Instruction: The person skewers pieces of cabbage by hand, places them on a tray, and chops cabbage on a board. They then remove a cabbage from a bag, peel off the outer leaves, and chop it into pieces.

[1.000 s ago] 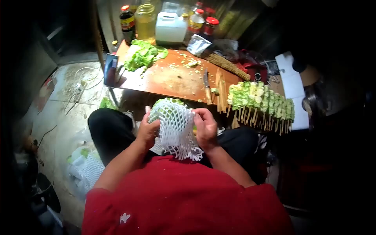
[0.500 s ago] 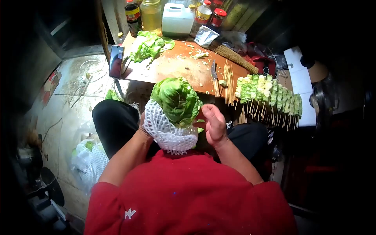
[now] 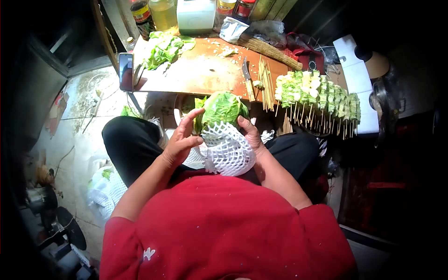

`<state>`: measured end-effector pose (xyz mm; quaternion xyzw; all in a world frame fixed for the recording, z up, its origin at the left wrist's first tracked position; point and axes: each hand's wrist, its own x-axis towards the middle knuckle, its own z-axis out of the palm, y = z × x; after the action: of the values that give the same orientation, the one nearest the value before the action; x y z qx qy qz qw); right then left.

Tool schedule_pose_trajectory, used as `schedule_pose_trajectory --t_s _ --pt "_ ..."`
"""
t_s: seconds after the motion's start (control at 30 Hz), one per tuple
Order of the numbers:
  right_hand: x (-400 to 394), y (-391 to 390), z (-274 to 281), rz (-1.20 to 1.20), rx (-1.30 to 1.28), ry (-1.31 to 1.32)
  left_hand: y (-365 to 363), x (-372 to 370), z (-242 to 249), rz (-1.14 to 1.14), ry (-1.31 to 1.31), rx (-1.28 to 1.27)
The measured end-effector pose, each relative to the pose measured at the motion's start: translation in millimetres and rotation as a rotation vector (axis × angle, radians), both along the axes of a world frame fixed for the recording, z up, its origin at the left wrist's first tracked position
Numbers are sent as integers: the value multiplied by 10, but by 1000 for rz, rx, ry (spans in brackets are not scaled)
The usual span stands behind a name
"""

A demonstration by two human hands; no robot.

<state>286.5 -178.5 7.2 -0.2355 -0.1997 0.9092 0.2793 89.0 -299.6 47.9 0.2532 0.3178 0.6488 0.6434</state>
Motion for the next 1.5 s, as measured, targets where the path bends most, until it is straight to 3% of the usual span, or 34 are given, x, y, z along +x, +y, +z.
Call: schedule_pose_trajectory --t_s 0.03,0.1,0.13,0.17,0.23,0.43,0.53,0.57,0.63,0.67,0.7,0.8,0.83,0.87,0.93,0.97,1.03,1.07,1.13,1.17,1.2,1.23,1.27,1.3,1.37,1.4,1.5 --pt "-21 -7 31 -4 3 53 12 68 24 1 4 -4" --pt "-33 -76 41 10 15 77 21 208 82 130 465 52" --pt "-51 -86 2 21 84 99 36 190 96 195 938 147" --pt "-70 -89 -23 33 154 120 -9 220 143 236 1202 186" --pt "-74 -71 113 1 291 72 -40 289 175 252 1354 222" --pt "-69 -106 250 40 136 122 -32 295 160 288 1395 314" --pt "32 -6 220 -9 351 159 -38 308 181 287 1429 419" --pt "135 117 132 110 292 362 -44 312 182 306 1431 497" --pt "40 -47 382 -175 627 -406 -59 324 255 354 1387 506" --pt "-29 -127 567 -272 217 7 -78 302 259 333 1330 484" --pt "-89 -26 502 -301 820 -413 -98 275 257 313 1274 461" --pt "-18 108 425 -378 337 -113 -143 175 100 253 1229 333" --pt "-4 148 598 -136 81 495 -141 116 3 193 1200 259" --pt "24 160 691 -155 36 477 -101 60 -72 282 1380 322" --pt "114 228 694 -232 4 390 -27 -20 -165 123 1402 158" --pt "145 117 664 -397 544 59 15 -51 -198 35 1412 118" --pt "195 214 656 -337 -70 241 106 -69 -1 -260 1511 86" --pt "232 253 569 -341 -97 217 142 -88 42 -286 1536 52" --pt "341 350 203 -286 -18 175 266 -175 116 -153 1275 -21" --pt "383 430 -24 -76 39 562 334 -218 194 -123 1079 -118" --pt "377 411 -39 -18 39 614 378 -289 99 -66 572 -176" --pt "315 338 72 41 38 668 365 -330 365 -50 287 -285" --pt "298 231 208 9 -32 609 352 -339 492 -39 217 -290" --pt "288 273 15 122 -80 840 344 -346 557 -25 146 -293" --pt "172 13 517 -152 121 18 352 -388 425 -168 61 -276" --pt "198 15 439 104 373 270 356 -353 381 -221 -2 -281" --pt "206 3 454 253 264 124 270 -119 545 -285 -104 -388"
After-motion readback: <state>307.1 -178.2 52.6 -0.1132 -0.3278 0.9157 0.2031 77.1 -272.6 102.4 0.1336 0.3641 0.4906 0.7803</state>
